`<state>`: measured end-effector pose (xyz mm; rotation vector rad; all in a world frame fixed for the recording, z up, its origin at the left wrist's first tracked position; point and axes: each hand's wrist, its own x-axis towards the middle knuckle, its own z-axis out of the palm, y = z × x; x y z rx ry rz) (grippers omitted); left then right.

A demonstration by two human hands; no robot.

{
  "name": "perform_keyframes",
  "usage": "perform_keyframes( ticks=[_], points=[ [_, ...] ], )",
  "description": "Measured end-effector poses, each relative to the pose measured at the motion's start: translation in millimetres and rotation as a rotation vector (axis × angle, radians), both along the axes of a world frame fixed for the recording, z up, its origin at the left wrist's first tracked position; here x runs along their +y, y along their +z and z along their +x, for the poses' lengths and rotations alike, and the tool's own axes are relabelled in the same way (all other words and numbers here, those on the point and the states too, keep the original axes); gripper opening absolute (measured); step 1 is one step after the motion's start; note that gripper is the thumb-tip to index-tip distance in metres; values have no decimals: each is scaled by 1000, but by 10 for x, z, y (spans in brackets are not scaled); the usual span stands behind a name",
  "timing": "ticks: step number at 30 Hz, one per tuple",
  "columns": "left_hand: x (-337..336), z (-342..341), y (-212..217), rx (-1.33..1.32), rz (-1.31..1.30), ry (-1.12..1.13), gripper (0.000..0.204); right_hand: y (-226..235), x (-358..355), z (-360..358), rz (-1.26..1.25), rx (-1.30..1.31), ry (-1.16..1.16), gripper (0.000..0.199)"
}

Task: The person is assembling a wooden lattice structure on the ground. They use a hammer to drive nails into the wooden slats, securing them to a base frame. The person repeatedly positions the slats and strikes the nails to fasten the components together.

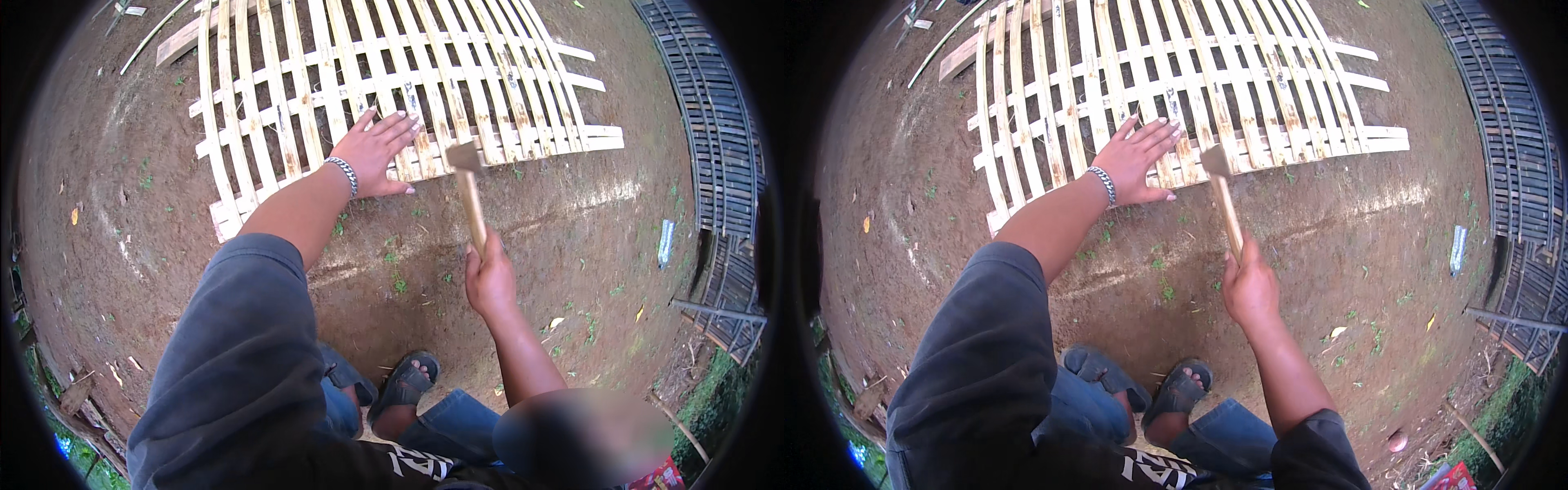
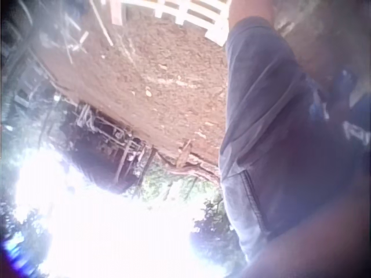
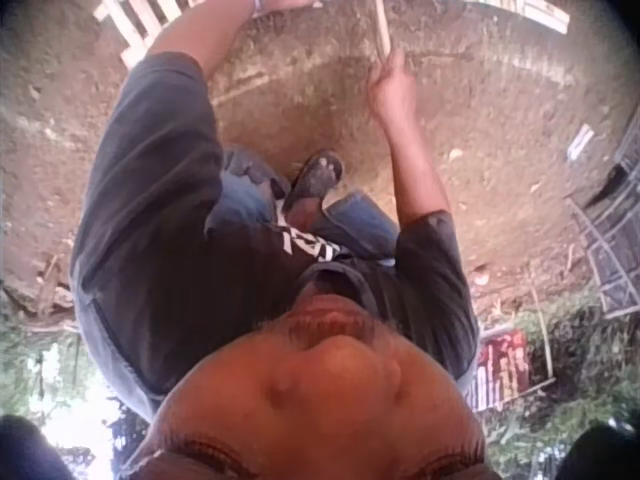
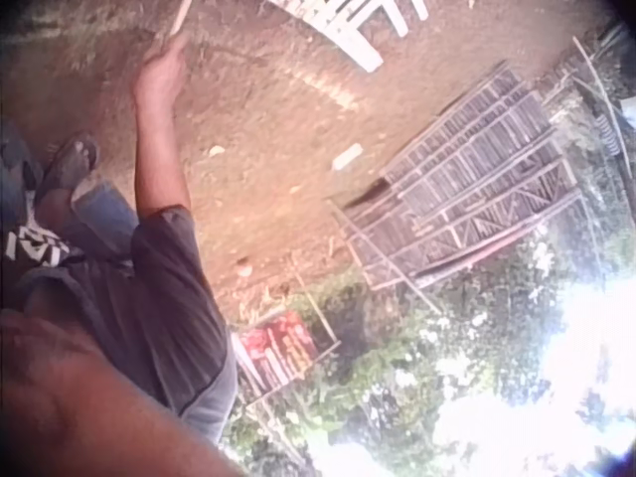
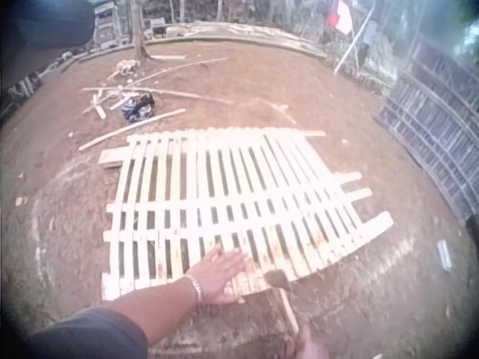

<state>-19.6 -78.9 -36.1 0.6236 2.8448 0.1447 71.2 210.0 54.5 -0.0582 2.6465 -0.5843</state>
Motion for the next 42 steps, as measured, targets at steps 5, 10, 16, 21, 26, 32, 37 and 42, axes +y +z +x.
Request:
perform_keyframes(
  ticks=[5, 10, 16, 21, 26, 32, 37, 42],
  points=[
    [-7, -54, -71, 31, 39, 5, 111, -107, -84, 86, -209, 132, -131, 45],
    [0, -94, -39, 60, 51, 6, 110, -345, 116, 154, 140, -31, 108, 51],
    [-14, -15, -7, 9, 43, 27, 107, 193, -231, -225, -54, 334, 340, 55],
    [-18, -52, -47, 36, 73, 14, 107, 293, -176, -690, 629, -359, 376, 52],
    [-33, -34, -1, -2, 56, 19, 108, 466, -33, -560, 385, 31, 411, 50],
    [-16, -23, -51, 13, 64, 22, 107, 246, 177, -388, 125, 75, 105, 52],
    [3, -12, -29, 9, 14, 25, 107, 41, 110, -177, -161, 500, -7, 50],
    [17, -24, -36, 30, 11, 28, 110, -316, 211, -109, 195, -111, -43, 49]
  ],
)
